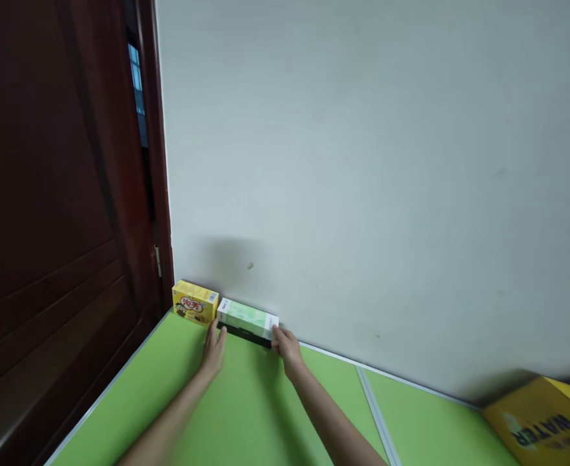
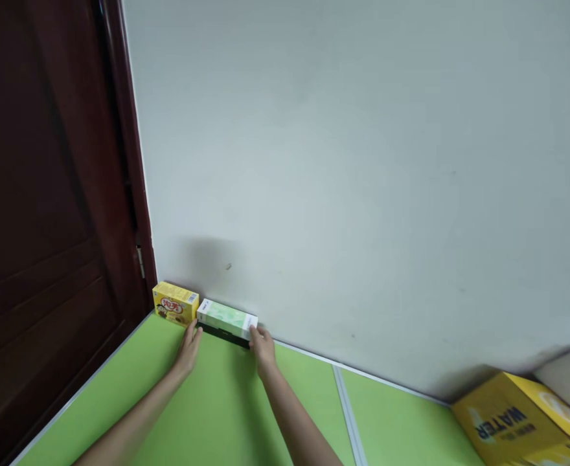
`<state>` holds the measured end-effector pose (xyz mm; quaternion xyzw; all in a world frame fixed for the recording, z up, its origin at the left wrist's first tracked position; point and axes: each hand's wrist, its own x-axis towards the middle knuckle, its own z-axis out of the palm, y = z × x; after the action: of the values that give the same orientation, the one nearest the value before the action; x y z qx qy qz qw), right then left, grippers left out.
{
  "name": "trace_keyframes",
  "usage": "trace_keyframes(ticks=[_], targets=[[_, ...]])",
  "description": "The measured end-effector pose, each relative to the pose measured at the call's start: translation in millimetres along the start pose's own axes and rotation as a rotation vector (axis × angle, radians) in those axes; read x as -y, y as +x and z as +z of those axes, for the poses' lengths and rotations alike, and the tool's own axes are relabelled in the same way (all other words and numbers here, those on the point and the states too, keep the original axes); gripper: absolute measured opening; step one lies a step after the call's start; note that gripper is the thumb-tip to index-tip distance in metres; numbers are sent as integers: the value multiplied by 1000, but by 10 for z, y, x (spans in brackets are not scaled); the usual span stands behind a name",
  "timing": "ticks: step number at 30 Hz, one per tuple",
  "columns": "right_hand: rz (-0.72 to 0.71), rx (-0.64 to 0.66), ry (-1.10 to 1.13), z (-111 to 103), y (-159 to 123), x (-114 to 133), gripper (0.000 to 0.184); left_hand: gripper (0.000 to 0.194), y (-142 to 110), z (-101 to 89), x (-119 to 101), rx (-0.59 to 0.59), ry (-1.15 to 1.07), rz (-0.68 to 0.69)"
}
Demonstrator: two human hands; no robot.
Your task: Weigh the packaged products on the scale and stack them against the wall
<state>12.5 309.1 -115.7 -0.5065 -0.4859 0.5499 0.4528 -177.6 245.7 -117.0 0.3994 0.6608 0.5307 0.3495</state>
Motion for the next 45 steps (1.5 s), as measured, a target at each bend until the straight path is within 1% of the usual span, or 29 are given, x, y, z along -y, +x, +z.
trace_keyframes(ticks=[2, 4, 7, 10, 12, 14, 16, 19, 21, 22, 24, 26, 28, 30, 32, 34, 36, 39, 41, 42, 45], targets=[[59, -78, -28, -3, 91, -38, 45, 53, 31, 17, 74, -23, -9, -2], [106, -137, -51, -55, 124, -41, 40, 51, 51, 33, 119, -42, -21, 4], [113, -184, -78, -193, 87, 0, 35, 50, 53, 62, 144, -57, -49, 19], [77, -237, -99, -307, 0, 44, 44, 52, 24, 102, 136, -75, -87, 26], [57, -251, -101, -326, -57, 55, 51, 55, 5, 134, 113, -94, -109, 19], [44, -225, -88, -292, -102, 61, 56, 56, -2, 168, 69, -99, -124, 8], [28, -158, -65, -223, -145, 80, 58, 57, -7, 191, -6, -82, -135, -1], [12, -55, -26, -153, -279, 156, 62, 60, -106, 175, -186, -49, -140, 9], [14, -31, -7, -210, -481, 234, 63, 61, -325, 131, -331, -17, -139, 31], [18, -27, 0, -284, -632, 276, 63, 61, -497, 104, -399, 8, -139, 46], [14, -16, 9, -519, -1040, 351, 62, 61, -958, 44, -508, 84, -137, 83], [-16, -12, -3, -822, -1576, 399, 61, 63, -1527, -18, -560, 184, -126, 102], [-50, -42, -36, -1116, -2193, 407, 64, 63, -2119, -80, -546, 293, -100, 96], [-17, -116, -87, -1332, -2816, 358, 68, 63, -2655, -126, -475, 388, -71, 54], [68, -189, -136, -1449, -3363, 244, 70, 63, -3087, -145, -369, 438, -56, -3], [139, -235, -171, -1481, -3767, 76, 68, 62, -3395, -137, -258, 431, -52, -63], [154, -276, -179, -1462, -4003, -106, 68, 61, -3590, -116, -165, 405, -49, -103], [197, -305, -155, -1423, -4115, -308, 72, 62, -3726, -95, -76, 411, -21, -156], [228, -307, -127, -1433, -4115, -364, 74, 62, -3741, -109, -56, 403, 12, -177], [227, -318, -110, -1453, -4113, -368, 74, 62, -3731, -128, -59, 381, 33, -178], [166, -417, -65, -1553, -4125, -314, 71, 63, -3650, -232, -116, 250, 101, -133]])
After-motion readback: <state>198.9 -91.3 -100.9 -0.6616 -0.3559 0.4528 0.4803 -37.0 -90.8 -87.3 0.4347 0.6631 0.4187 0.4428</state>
